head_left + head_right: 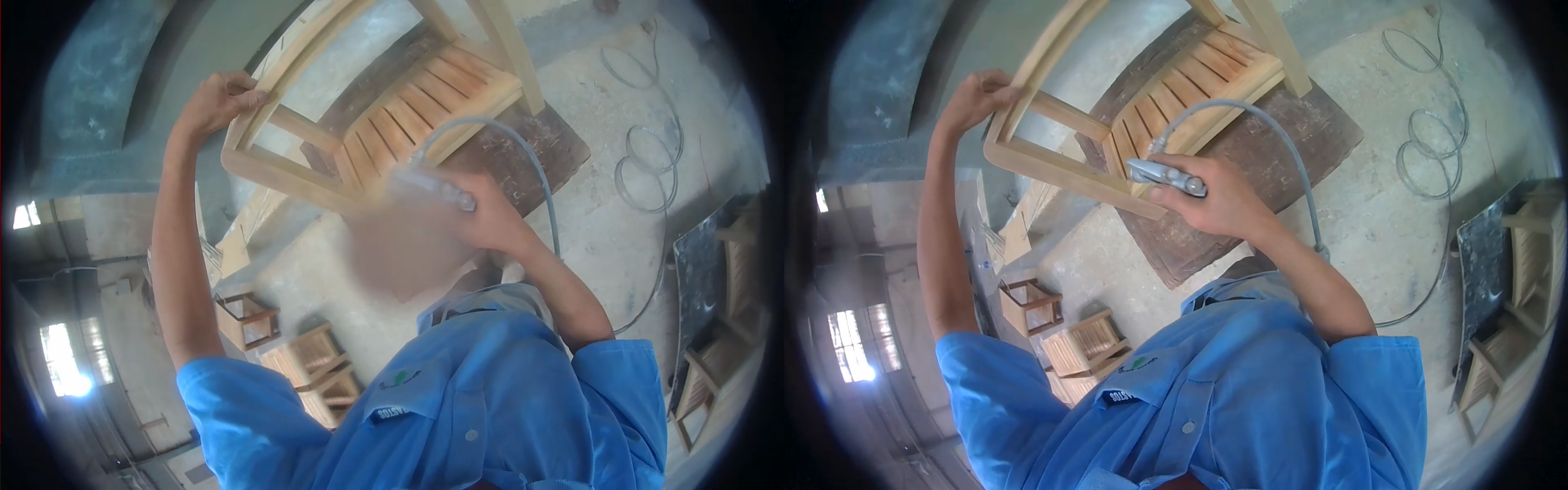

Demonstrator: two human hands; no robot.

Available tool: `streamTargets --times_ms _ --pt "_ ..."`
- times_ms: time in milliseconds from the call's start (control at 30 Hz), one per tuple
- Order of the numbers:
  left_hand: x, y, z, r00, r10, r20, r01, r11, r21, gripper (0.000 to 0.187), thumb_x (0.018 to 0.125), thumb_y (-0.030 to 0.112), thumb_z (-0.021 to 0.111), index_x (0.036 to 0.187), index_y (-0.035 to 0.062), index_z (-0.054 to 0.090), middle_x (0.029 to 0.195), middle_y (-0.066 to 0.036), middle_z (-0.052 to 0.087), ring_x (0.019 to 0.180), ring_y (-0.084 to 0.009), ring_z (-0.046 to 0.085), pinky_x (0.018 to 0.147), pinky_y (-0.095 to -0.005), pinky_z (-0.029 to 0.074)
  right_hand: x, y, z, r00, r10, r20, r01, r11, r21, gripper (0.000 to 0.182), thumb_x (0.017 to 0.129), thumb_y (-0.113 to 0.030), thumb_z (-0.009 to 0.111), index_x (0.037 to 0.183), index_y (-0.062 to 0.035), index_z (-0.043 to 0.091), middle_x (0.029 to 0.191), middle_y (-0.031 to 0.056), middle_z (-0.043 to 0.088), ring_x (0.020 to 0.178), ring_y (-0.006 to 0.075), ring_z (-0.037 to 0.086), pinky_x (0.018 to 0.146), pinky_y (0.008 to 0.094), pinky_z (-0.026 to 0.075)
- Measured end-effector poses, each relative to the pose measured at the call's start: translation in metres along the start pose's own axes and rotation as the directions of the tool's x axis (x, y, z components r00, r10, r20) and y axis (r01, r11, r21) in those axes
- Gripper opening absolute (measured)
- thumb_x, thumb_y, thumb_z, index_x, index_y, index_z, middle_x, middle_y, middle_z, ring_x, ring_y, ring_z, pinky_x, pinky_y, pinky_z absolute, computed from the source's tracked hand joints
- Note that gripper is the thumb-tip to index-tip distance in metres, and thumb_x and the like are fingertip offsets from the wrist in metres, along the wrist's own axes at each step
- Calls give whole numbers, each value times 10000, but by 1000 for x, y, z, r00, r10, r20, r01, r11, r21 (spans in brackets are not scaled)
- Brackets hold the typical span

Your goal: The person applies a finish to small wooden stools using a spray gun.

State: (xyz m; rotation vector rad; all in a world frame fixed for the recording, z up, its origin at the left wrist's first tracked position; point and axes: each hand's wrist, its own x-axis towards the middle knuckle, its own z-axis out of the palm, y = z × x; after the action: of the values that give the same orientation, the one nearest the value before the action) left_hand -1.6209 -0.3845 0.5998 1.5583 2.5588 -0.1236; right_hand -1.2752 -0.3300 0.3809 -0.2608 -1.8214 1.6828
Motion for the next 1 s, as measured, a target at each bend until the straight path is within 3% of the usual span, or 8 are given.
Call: streamTargets --times_ms 100,300,433,567,700,800,900,1000 --pt "-17 25 0 1000 -6 30 4 998 63 424 773 319 781 975 -46 706 889 -164 725 856 -246 693 786 -358 532 -7 -12 -20 998 39 40 -42 996 82 468 850 -233 752 1253 -22 642 843 118 718 732 128 659 676 281 512" --pt "-71 77 31 992 36 -120 -18 989 149 338 699 299 819 884 29 734 805 -137 717 734 -268 683 707 -393 528 -32 -34 -38 991 -51 123 31 987 160 465 847 -221 757 1257 -31 644 848 124 716 698 128 654 639 275 500" --pt "-85 132 44 1000 -8 2 7 954 299 424 706 339 829 884 -28 709 811 -182 719 745 -284 707 692 -366 535 -76 -21 -48 994 -92 62 83 987 137 495 820 -230 781 1255 -37 645 888 151 718 724 187 686 653 290 518" --pt "-100 142 77 993 107 -50 -88 955 284 403 700 310 831 895 -18 702 774 -237 680 725 -333 702 673 -392 530 -104 2 -61 985 -173 -10 173 983 66 531 796 -242 799 1263 -48 640 941 172 717 768 256 710 665 324 539" --pt "-109 159 79 991 85 -104 -53 958 281 332 724 321 784 837 17 712 730 -211 676 740 -396 674 679 -456 527 -115 -3 -66 984 -166 -60 169 984 50 564 780 -229 809 1285 -60 625 964 178 714 786 284 711 674 341 548" --pt "-92 149 73 991 126 55 -135 961 242 432 784 413 735 802 -17 693 731 -237 663 704 -406 655 670 -454 512 -133 -2 -61 968 -189 -167 202 977 65 573 771 -204 815 1289 -57 619 962 178 713 786 281 711 676 343 551" --pt "-71 157 70 976 73 206 -120 967 225 588 845 533 646 769 -49 673 704 -252 644 644 -393 633 653 -447 499 -146 5 -51 944 -198 -265 224 972 70 578 762 -189 821 1285 -49 618 957 173 712 786 276 712 669 341 553" --pt "-40 155 68 955 48 292 -136 947 290 712 873 626 577 743 -69 662 650 -230 630 615 -333 639 631 -426 503 -144 9 -42 902 -213 -375 237 971 20 579 758 -193 823 1278 -41 618 941 161 713 777 271 712 652 339 553"
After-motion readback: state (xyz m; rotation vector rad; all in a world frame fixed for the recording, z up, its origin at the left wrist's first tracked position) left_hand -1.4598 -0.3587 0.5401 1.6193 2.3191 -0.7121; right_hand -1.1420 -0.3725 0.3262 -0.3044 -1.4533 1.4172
